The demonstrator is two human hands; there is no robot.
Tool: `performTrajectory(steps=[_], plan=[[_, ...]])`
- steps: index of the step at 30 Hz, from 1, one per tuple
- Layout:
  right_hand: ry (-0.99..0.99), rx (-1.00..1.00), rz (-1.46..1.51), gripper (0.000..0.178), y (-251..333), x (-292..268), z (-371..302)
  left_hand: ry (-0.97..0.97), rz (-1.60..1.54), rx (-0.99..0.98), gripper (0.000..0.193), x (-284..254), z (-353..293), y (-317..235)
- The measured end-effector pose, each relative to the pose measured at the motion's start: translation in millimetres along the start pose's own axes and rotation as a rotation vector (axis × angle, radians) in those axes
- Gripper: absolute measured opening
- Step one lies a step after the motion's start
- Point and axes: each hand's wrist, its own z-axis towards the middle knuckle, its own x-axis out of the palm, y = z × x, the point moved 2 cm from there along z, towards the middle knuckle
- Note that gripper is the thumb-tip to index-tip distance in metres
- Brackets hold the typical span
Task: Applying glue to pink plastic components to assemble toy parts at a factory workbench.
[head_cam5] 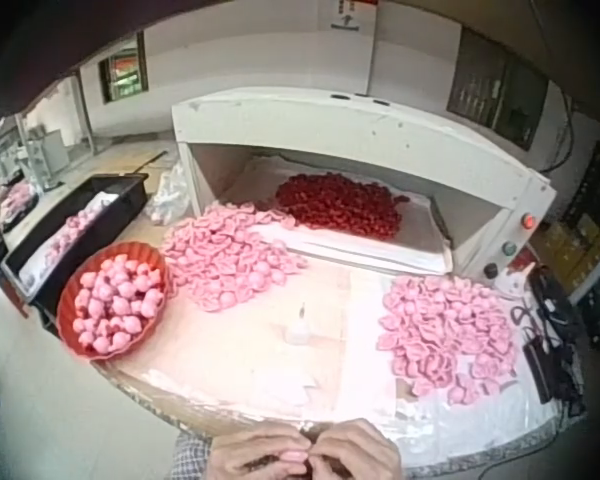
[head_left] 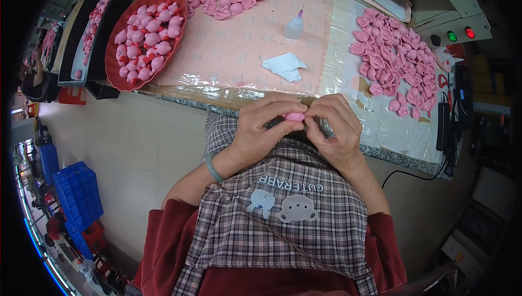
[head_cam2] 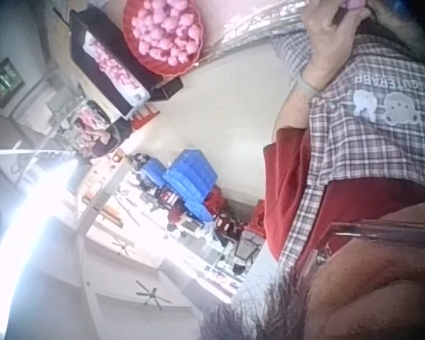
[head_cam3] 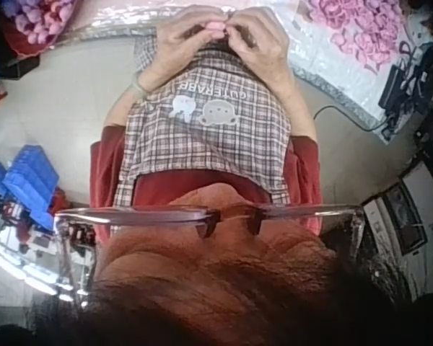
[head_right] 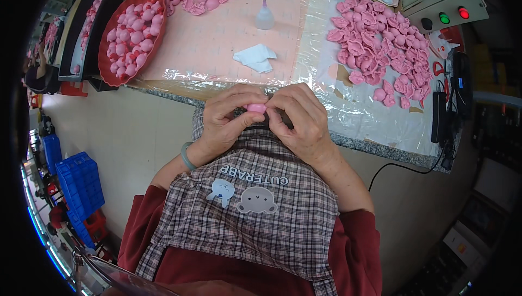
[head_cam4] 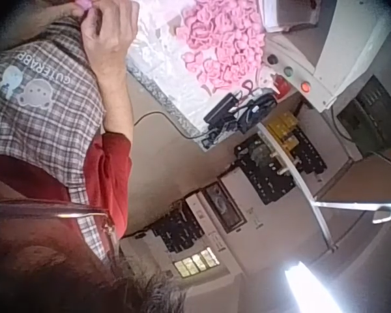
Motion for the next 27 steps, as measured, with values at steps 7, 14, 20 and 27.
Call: performTrajectory(steps=[7,14,20,27], plan=[[-0.012,0.016,0.018,0.022,-0.6,1.9,-0.8,-0.006,-0.001,0.009,0.026,0.5,-0.2,1.0],[-0.021,0.031,0.023,0.022,-0.7,2.8,-1.4,-0.009,-0.001,-0.009,0.026,0.7,-0.6,1.2],[-0.026,0.030,0.018,0.022,-1.3,3.3,-1.6,-0.011,0.004,-0.006,0.026,0.9,-0.8,2.1],[-0.018,0.044,0.021,0.021,-2.0,3.5,-2.5,-0.036,-0.012,-0.034,0.027,1.9,-0.6,2.6]])
